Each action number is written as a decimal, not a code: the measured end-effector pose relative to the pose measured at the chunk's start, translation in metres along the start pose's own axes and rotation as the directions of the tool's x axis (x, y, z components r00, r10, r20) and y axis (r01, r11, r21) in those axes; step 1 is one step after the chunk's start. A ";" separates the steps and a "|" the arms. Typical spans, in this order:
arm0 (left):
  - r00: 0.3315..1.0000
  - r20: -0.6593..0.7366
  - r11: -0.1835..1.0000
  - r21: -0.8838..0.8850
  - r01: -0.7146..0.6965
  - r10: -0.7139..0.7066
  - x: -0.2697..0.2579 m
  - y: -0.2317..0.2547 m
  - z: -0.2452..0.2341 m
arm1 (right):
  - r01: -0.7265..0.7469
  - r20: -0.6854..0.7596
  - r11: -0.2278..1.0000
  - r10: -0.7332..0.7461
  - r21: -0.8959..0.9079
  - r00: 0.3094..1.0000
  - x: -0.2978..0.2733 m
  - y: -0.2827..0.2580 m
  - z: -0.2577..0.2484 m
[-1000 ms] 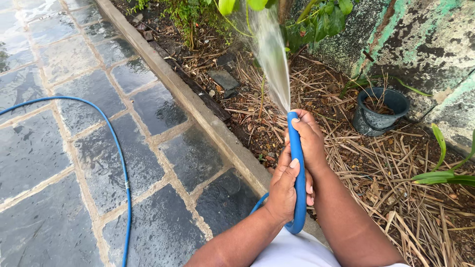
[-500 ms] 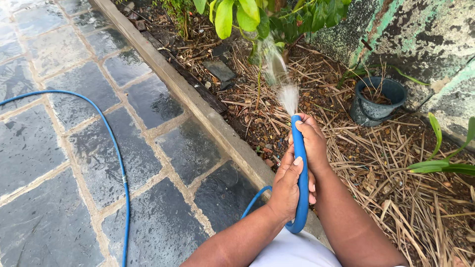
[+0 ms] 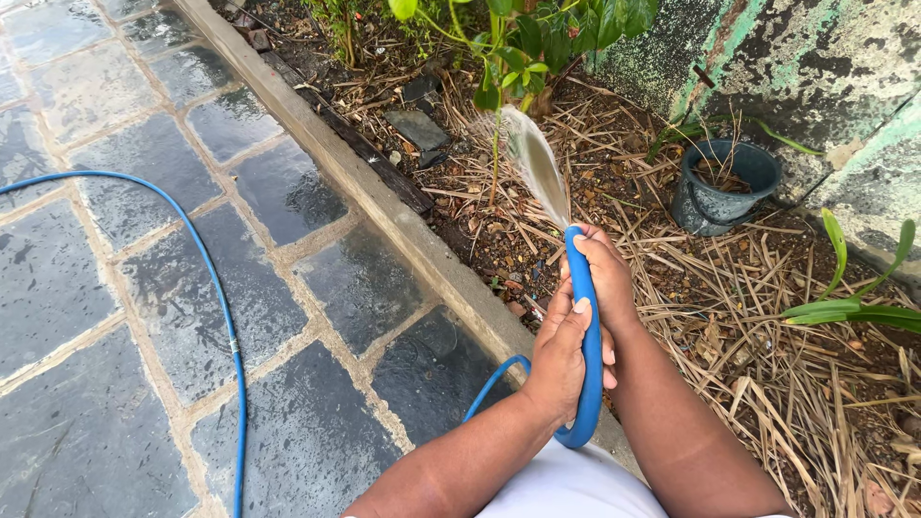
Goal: The person waters several plants in a garden bed using a hose, moving the stream across different plants and the soil.
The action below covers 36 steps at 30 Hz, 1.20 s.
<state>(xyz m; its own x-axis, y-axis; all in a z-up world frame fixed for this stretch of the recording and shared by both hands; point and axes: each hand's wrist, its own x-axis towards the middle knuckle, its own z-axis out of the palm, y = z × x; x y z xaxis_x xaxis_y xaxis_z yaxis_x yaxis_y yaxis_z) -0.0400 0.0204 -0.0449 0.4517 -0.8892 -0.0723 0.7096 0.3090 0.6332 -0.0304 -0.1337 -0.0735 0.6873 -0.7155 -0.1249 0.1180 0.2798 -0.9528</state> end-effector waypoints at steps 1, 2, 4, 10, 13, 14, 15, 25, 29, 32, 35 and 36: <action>1.000 -0.008 1.000 0.006 0.002 -0.002 0.001 0.000 0.000 | -0.022 -0.007 1.000 0.022 0.002 1.000 0.001 0.001 -0.001; 1.000 -0.016 1.000 0.013 0.004 -0.004 0.001 -0.001 0.000 | -0.024 -0.008 1.000 0.024 0.000 1.000 0.001 0.001 -0.002; 1.000 -0.016 1.000 0.013 0.000 0.001 0.001 -0.002 0.000 | -0.043 0.011 0.998 0.042 0.046 0.999 0.003 0.002 -0.003; 0.999 -0.038 0.999 0.027 0.023 -0.022 0.001 -0.002 0.000 | -0.052 0.014 0.998 0.052 0.037 0.999 0.005 0.010 -0.008; 0.997 -0.062 0.999 0.028 0.044 -0.042 0.003 -0.005 -0.001 | -0.094 -0.009 0.995 0.095 0.034 0.995 0.007 0.019 -0.015; 0.997 -0.062 0.999 0.019 0.042 -0.040 0.003 -0.007 -0.002 | -0.098 -0.009 0.995 0.098 0.032 0.995 0.008 0.023 -0.017; 0.997 -0.063 0.999 0.017 0.042 -0.041 0.003 -0.008 -0.002 | -0.110 -0.009 0.994 0.110 0.021 0.994 0.010 0.026 -0.019; 0.990 -0.110 0.996 0.019 0.087 -0.084 0.005 -0.017 -0.004 | -0.126 -0.023 0.991 0.127 0.038 0.992 0.013 0.043 -0.033; 0.991 -0.106 0.996 0.005 0.088 -0.087 0.005 -0.018 -0.003 | -0.150 -0.019 0.988 0.150 0.026 0.988 0.013 0.044 -0.036; 0.991 -0.106 0.996 0.027 0.086 -0.082 0.003 -0.018 -0.002 | -0.146 -0.022 0.986 0.148 0.078 0.989 0.011 0.044 -0.037; 0.994 -0.086 0.997 0.015 0.076 -0.074 0.003 -0.020 -0.003 | -0.133 -0.032 0.989 0.135 0.067 0.990 0.009 0.041 -0.038; 0.994 -0.086 0.997 0.016 0.076 -0.074 0.002 -0.021 -0.003 | -0.103 -0.025 0.992 0.105 0.067 0.994 0.008 0.040 -0.039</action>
<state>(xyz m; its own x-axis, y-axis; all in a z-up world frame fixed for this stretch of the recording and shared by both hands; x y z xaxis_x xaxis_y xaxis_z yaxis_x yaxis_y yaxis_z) -0.0521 0.0130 -0.0608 0.4429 -0.8773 -0.1849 0.7329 0.2355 0.6383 -0.0475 -0.1531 -0.1236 0.6775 -0.6983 -0.2309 0.0945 0.3940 -0.9142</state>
